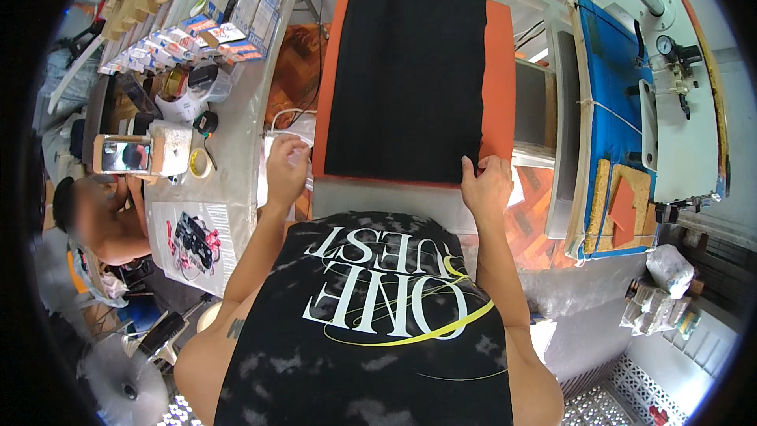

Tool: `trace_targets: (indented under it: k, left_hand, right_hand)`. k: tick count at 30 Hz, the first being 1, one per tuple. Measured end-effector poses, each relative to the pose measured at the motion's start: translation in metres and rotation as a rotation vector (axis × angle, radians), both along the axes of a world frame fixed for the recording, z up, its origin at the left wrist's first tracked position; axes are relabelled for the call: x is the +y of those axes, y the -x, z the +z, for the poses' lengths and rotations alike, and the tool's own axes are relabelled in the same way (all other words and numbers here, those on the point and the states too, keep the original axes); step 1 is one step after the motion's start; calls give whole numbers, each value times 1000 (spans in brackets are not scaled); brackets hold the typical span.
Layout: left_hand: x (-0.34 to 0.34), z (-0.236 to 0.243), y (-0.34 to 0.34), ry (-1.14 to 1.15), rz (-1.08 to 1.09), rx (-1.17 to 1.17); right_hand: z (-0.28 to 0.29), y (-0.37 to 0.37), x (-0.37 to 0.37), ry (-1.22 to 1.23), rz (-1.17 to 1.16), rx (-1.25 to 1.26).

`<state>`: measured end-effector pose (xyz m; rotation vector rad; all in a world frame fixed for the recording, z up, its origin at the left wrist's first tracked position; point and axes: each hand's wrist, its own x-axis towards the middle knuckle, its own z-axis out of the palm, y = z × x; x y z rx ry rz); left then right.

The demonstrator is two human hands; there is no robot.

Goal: The person lays a black fabric on a red cutting mat, then uses scissors to trim the edges. They fold and reposition the fabric multiple times to align the edges before cutting. The person continues trimming and adjusting the fabric throughout the clip.

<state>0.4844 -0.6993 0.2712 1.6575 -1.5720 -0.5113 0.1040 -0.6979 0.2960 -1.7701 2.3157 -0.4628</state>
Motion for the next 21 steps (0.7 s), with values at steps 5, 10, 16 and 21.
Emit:
trace_targets:
  k: [5, 10, 16, 21]
  left_hand:
    - [25, 15, 42, -119, 60, -26]
    - [22, 21, 41, -164, 69, -168]
    - [16, 14, 37, -228, 18, -160]
    - [14, 13, 32, -250, 9, -107]
  right_hand:
    - [8, 3, -4, -104, -5, -86]
    - [17, 4, -6, -252, -124, -383]
    - [14, 10, 6, -267, -161, -367]
    - [14, 10, 12, -270, -160, -388]
